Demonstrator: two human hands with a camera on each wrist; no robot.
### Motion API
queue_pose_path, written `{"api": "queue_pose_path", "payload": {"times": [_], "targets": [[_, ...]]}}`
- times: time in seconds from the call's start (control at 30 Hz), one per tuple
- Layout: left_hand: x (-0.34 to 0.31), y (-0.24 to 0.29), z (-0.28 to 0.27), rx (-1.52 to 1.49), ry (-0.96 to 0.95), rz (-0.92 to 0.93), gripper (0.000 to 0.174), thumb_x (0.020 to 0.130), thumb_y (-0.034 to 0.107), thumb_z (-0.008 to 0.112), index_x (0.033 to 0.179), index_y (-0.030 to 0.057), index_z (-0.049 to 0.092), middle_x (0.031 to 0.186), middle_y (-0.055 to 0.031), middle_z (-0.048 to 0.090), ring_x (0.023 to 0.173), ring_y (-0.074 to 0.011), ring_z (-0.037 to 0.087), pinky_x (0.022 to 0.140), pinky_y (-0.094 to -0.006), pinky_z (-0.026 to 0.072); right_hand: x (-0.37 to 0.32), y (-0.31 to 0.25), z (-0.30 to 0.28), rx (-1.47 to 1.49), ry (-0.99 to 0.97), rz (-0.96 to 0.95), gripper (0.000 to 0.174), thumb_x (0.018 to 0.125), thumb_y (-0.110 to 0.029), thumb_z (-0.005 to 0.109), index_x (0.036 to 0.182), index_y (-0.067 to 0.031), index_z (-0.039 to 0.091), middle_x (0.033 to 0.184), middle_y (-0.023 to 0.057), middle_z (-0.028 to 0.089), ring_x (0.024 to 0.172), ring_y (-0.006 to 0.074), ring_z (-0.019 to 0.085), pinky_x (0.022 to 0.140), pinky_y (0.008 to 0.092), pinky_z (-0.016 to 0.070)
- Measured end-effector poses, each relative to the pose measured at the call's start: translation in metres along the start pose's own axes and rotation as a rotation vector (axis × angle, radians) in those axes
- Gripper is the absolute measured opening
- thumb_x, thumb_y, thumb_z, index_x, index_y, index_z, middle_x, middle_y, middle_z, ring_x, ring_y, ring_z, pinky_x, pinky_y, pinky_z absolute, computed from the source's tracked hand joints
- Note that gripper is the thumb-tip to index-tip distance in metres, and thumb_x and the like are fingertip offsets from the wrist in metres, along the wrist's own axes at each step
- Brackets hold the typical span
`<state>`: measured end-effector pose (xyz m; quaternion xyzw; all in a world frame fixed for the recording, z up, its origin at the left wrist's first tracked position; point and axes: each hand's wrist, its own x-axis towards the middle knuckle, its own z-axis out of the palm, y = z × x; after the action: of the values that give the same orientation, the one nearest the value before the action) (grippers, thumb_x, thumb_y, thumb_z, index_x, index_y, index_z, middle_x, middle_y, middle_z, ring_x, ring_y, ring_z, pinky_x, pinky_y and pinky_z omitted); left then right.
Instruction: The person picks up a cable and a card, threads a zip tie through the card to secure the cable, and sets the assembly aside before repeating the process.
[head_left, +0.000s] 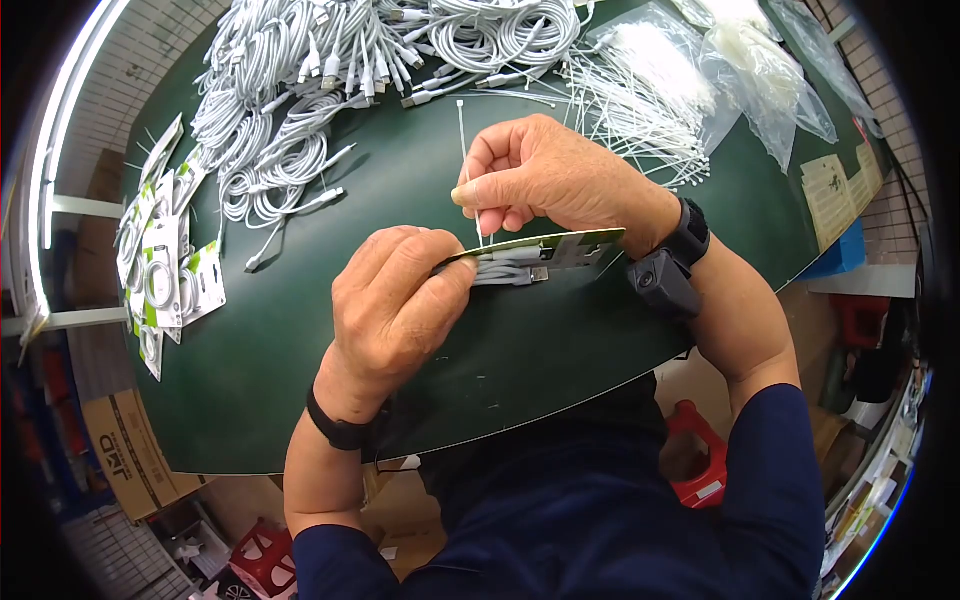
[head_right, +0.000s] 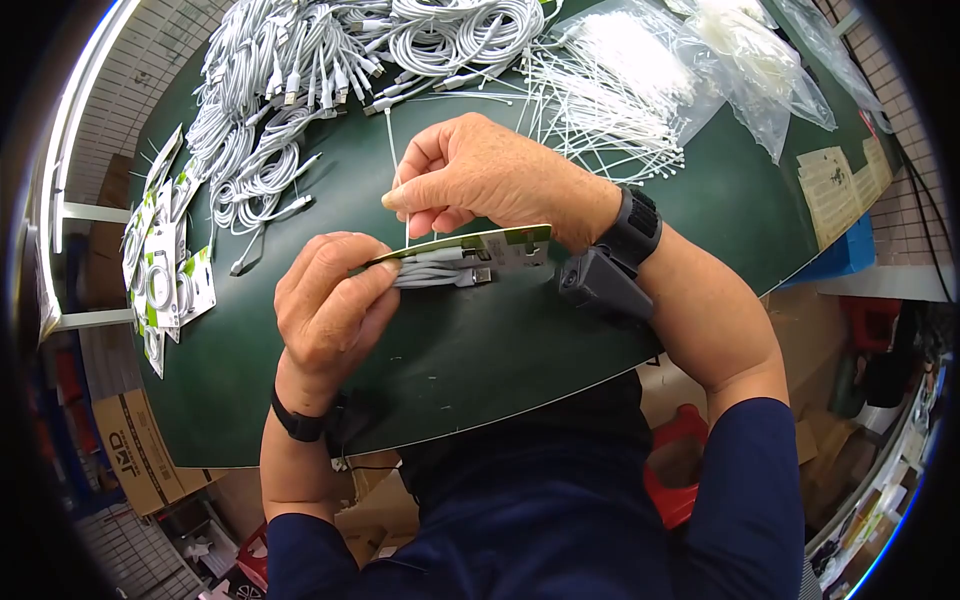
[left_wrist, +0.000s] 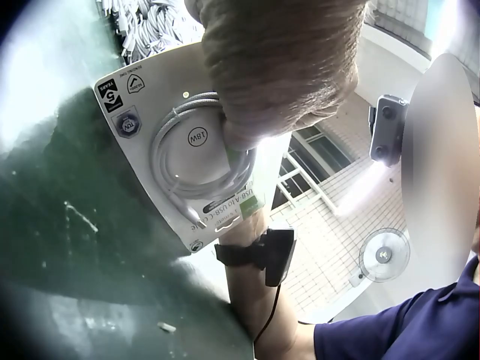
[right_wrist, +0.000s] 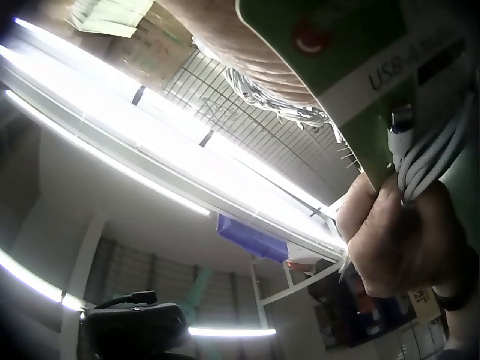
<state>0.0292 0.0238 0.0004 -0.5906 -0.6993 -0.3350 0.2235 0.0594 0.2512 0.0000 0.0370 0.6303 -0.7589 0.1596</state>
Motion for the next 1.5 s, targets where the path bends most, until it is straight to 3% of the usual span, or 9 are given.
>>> {"api": "queue_pose_path", "payload": {"times": [0.23,0.33,0.6,0.77,0.87,1.03,1.13,1.27,1.5], "targets": [[0.0,0.001,0.0,0.005,-0.006,-0.018,0.021,0.07,-0.002,0.081,0.087,0.001,0.068,0.09,-0.0087,0.069,0.078,-0.0263,0.069,0.07,-0.037,0.0586,0.0,0.004,-0.002,0.002,-0.048,0.019,0.013,0.096,-0.012,0.077,0.096,-0.0019,0.069,0.088,0.0045,0.072,0.072,0.0071,0.069,0.062,0.0189,0.0537],[0.0,0.001,-0.001,0.004,-0.014,-0.023,0.021,0.07,-0.002,0.081,0.087,0.0012,0.068,0.091,-0.0085,0.069,0.078,-0.0263,0.069,0.071,-0.0372,0.0588,0.003,0.009,-0.009,-0.085,-0.24,-0.062,0.012,0.095,-0.012,0.077,0.096,-0.0023,0.069,0.087,0.0041,0.071,0.071,0.0069,0.068,0.061,0.0191,0.0535],[0.0,0.0,-0.002,0.032,-0.02,-0.026,0.02,0.071,-0.001,0.081,0.087,0.0022,0.069,0.092,-0.0083,0.07,0.08,-0.027,0.071,0.075,-0.0384,0.061,-0.001,-0.001,-0.003,0.128,-0.124,0.012,0.011,0.095,-0.011,0.077,0.094,-0.0032,0.069,0.087,0.0034,0.071,0.07,0.0067,0.066,0.061,0.0201,0.0525],[0.003,0.0,-0.004,0.026,-0.04,0.017,0.03,0.066,-0.009,0.083,0.088,0.0015,0.066,0.092,-0.0105,0.072,0.082,-0.0293,0.073,0.072,-0.0372,0.0603,0.002,0.004,-0.008,-0.054,-0.236,-0.046,0.011,0.095,-0.01,0.077,0.094,-0.0035,0.068,0.088,0.0042,0.071,0.069,0.0068,0.065,0.06,0.02,0.0521],[0.003,0.0,-0.004,0.02,-0.044,0.02,0.03,0.066,-0.009,0.083,0.088,0.0017,0.066,0.092,-0.0104,0.072,0.083,-0.0293,0.073,0.073,-0.0372,0.0606,-0.001,0.002,-0.003,0.157,-0.175,0.0,0.012,0.096,-0.012,0.077,0.094,-0.0031,0.069,0.086,0.004,0.071,0.068,0.0065,0.065,0.06,0.0198,0.0515],[0.002,0.001,-0.002,0.033,-0.027,-0.008,0.02,0.072,-0.001,0.082,0.087,0.0023,0.069,0.093,-0.0081,0.072,0.084,-0.0277,0.073,0.08,-0.0389,0.063,-0.003,0.001,0.003,0.163,-0.07,0.03,0.013,0.096,-0.013,0.077,0.094,-0.0027,0.07,0.085,0.0033,0.071,0.068,0.0059,0.063,0.061,0.0204,0.0503],[0.002,0.001,-0.001,0.025,-0.018,-0.014,0.02,0.071,-0.002,0.082,0.086,0.0021,0.069,0.093,-0.0082,0.072,0.084,-0.0277,0.074,0.08,-0.0389,0.0631,-0.002,0.001,0.001,0.018,-0.159,0.032,0.014,0.097,-0.014,0.076,0.094,-0.0023,0.07,0.084,0.0029,0.07,0.07,0.0055,0.063,0.061,0.02,0.0503],[0.002,0.002,-0.001,0.036,-0.016,-0.022,0.021,0.071,-0.003,0.082,0.086,0.0019,0.069,0.094,-0.0083,0.072,0.084,-0.0277,0.074,0.08,-0.0387,0.0631,0.003,0.008,-0.003,0.089,-0.231,0.009,0.013,0.097,-0.013,0.076,0.094,-0.0023,0.07,0.084,0.0027,0.07,0.07,0.0054,0.063,0.062,0.0194,0.0502],[0.004,0.002,-0.004,0.021,-0.049,0.007,0.03,0.065,-0.008,0.084,0.087,0.0022,0.067,0.094,-0.0103,0.073,0.082,-0.0284,0.074,0.072,-0.0366,0.0604,-0.001,0.001,-0.003,0.036,-0.207,0.027,0.018,0.1,-0.018,0.072,0.094,-0.0016,0.071,0.083,0.0018,0.07,0.071,0.0051,0.062,0.063,0.0197,0.0496]]}}
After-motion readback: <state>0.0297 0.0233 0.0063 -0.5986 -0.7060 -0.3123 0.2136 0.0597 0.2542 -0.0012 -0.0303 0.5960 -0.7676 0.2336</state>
